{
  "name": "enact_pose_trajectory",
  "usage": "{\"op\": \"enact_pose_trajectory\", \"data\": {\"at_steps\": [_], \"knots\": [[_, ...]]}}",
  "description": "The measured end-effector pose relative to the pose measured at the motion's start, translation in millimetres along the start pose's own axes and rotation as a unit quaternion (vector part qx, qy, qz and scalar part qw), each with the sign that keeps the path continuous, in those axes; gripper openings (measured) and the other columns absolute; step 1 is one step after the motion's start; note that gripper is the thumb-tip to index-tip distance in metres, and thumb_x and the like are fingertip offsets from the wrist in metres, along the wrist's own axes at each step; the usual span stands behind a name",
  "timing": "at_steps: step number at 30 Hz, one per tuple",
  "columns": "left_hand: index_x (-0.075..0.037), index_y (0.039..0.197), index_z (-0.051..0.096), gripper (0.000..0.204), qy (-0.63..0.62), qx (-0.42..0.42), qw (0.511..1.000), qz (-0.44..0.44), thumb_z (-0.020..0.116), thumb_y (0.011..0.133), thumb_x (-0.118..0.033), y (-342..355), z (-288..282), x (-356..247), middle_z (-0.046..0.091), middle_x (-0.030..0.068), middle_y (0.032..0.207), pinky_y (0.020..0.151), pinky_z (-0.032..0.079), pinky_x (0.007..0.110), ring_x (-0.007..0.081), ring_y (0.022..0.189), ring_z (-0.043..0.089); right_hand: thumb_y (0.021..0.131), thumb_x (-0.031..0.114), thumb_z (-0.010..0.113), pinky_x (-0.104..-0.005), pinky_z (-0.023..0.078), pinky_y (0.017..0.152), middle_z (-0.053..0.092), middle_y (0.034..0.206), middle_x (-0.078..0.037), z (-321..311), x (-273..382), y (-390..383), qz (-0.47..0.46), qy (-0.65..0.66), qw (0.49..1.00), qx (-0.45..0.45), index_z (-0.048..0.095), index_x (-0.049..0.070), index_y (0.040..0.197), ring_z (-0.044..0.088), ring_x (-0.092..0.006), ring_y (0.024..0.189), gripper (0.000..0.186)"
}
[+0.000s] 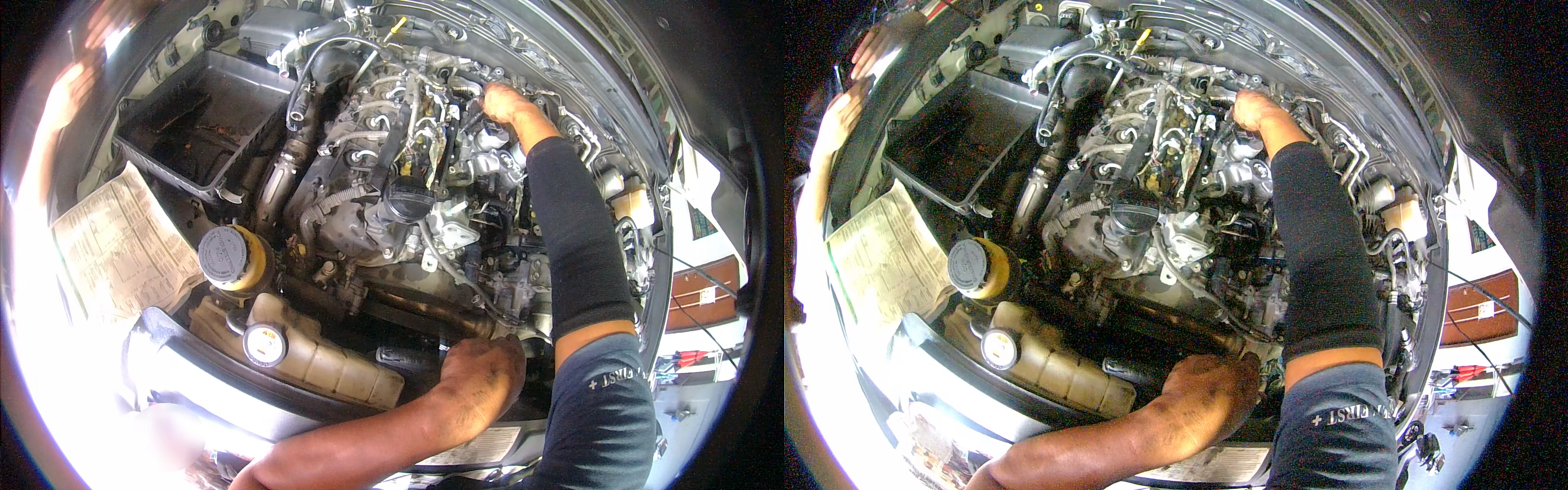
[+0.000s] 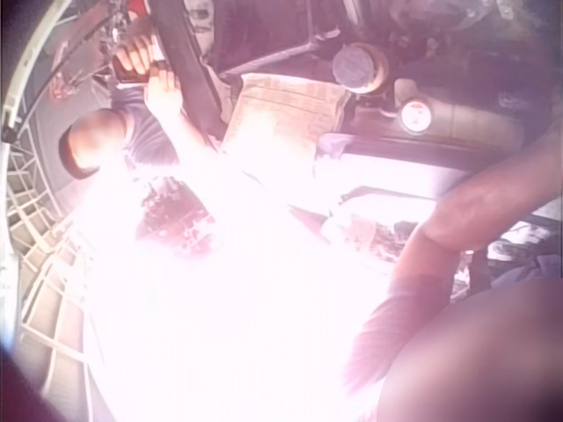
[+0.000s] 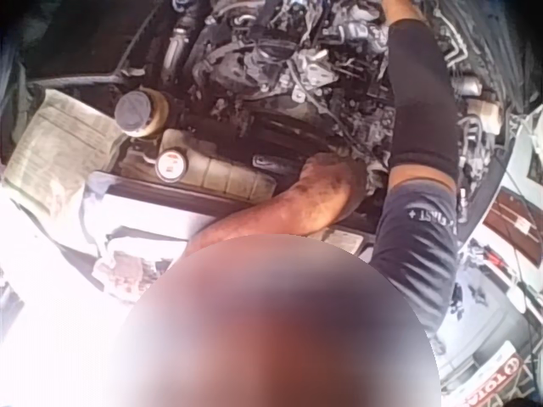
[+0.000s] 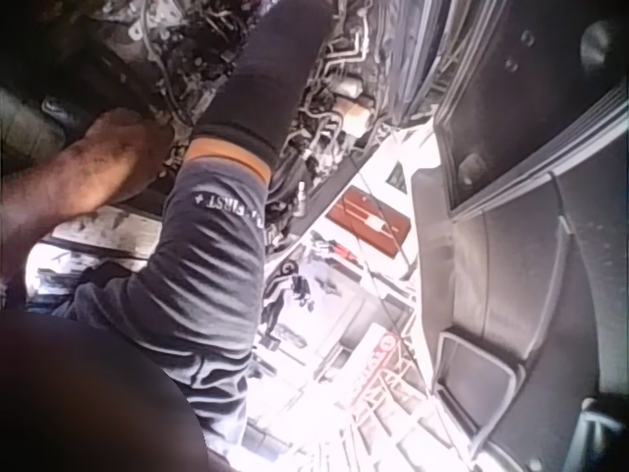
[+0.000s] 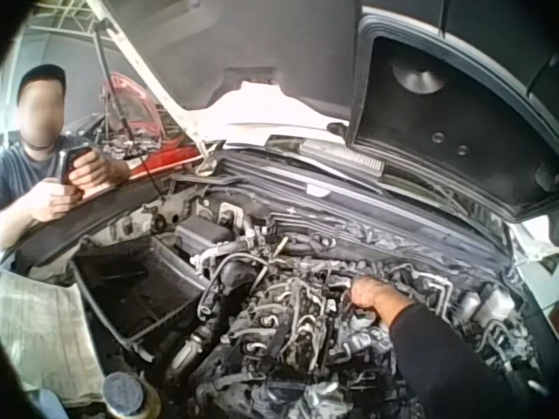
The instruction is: The person works on a car engine with the hood open, using a wrench to tighten bolts and adjusting hoses and components within the engine bay. The hands move between different parts of the engine, manipulating tools and engine parts throughout the clip.
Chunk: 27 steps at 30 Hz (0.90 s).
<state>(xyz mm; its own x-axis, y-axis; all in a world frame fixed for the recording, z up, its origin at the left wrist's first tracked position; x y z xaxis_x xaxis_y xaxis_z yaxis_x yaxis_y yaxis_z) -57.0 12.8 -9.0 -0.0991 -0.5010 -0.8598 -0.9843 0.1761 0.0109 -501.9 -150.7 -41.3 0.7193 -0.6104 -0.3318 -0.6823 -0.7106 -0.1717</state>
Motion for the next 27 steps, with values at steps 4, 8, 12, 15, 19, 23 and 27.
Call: {"op": "enact_pose_trajectory", "data": {"at_steps": [4, 8, 12, 15, 19, 23, 27], "knots": [[-0.004, 0.102, 0.067, 0.018, 0.008, -0.029, 0.999, 0.021, 0.062, 0.093, -0.019, -2.1, -7.2, -3.5, 0.073, 0.0184, 0.086, 0.071, 0.058, 0.054, 0.0410, 0.080, 0.073, 0.095, 0.029, 0.067, -0.0492, 0.055, 0.102, 0.071, 0.123, -0.029, -10.1, -1.4, -7.5, -0.019, 0.087, 0.992, -0.085, 0.071, -0.002, 0.122, 0.068, -0.0425, 0.117, 0.042], [-0.004, 0.103, 0.067, 0.019, -0.003, -0.012, 1.000, 0.015, 0.062, 0.094, -0.019, -2.0, -4.7, -1.6, 0.073, 0.0188, 0.086, 0.071, 0.058, 0.054, 0.0417, 0.081, 0.073, 0.100, 0.040, 0.065, -0.0496, 0.054, 0.103, 0.069, 0.127, -0.029, -3.0, -6.1, -7.1, 0.042, 0.031, 0.998, 0.020, 0.066, -0.005, 0.128, 0.067, -0.0430, 0.118, 0.053], [-0.003, 0.104, 0.067, 0.020, -0.008, -0.040, 0.999, 0.012, 0.062, 0.095, -0.020, -2.4, -9.3, -3.2, 0.073, 0.0193, 0.086, 0.073, 0.059, 0.054, 0.0420, 0.082, 0.073, 0.101, 0.049, 0.064, -0.0489, 0.054, 0.103, 0.068, 0.127, -0.030, -13.2, -6.0, -12.0, 0.052, 0.003, 0.998, 0.031, 0.068, -0.008, 0.125, 0.066, -0.0437, 0.120, 0.062], [-0.003, 0.106, 0.067, 0.022, -0.002, 0.013, 1.000, -0.008, 0.061, 0.096, -0.022, -0.2, -2.8, -1.4, 0.074, 0.0201, 0.087, 0.074, 0.059, 0.054, 0.0421, 0.084, 0.073, 0.101, 0.051, 0.062, -0.0489, 0.054, 0.103, 0.069, 0.125, -0.029, -15.7, 4.4, -15.4, -0.004, 0.012, 1.000, 0.028, 0.070, -0.007, 0.121, 0.067, -0.0435, 0.119, 0.063], [-0.002, 0.106, 0.068, 0.024, -0.004, 0.026, 0.999, -0.022, 0.060, 0.097, -0.023, 2.5, -2.8, 0.4, 0.074, 0.0220, 0.089, 0.075, 0.059, 0.054, 0.0424, 0.086, 0.074, 0.101, 0.050, 0.063, -0.0491, 0.054, 0.101, 0.071, 0.124, -0.027, -17.2, 3.7, -15.7, 0.026, 0.053, 0.998, -0.005, 0.073, -0.005, 0.116, 0.068, -0.0421, 0.117, 0.057], [-0.003, 0.105, 0.069, 0.024, -0.002, 0.025, 1.000, -0.006, 0.059, 0.097, -0.023, 2.1, -3.0, -2.1, 0.074, 0.0226, 0.091, 0.075, 0.059, 0.054, 0.0423, 0.087, 0.074, 0.100, 0.047, 0.066, -0.0492, 0.054, 0.101, 0.071, 0.126, -0.024, -14.0, -2.0, -8.9, 0.049, -0.017, 0.998, 0.039, 0.074, -0.003, 0.116, 0.068, -0.0414, 0.118, 0.053], [-0.003, 0.104, 0.069, 0.022, -0.033, 0.039, 0.998, -0.030, 0.060, 0.096, -0.021, 2.8, 1.9, 3.3, 0.074, 0.0209, 0.090, 0.075, 0.058, 0.054, 0.0419, 0.086, 0.074, 0.101, 0.050, 0.061, -0.0491, 0.054, 0.102, 0.070, 0.128, -0.024, -13.0, 4.1, -6.1, 0.007, -0.022, 0.998, 0.055, 0.073, -0.003, 0.119, 0.067, -0.0411, 0.119, 0.056]]}}
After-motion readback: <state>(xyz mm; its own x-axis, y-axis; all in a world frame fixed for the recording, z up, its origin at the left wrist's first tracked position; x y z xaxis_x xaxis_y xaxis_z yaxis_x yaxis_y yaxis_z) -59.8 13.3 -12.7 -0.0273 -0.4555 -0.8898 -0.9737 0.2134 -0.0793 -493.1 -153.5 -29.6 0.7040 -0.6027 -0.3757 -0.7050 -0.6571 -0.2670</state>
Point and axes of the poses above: each hand's wrist, its own y-axis towards the middle knuckle, its own z-axis out of the palm, x = y × z, the point moved 8 cm from there along y, towards the middle knuckle
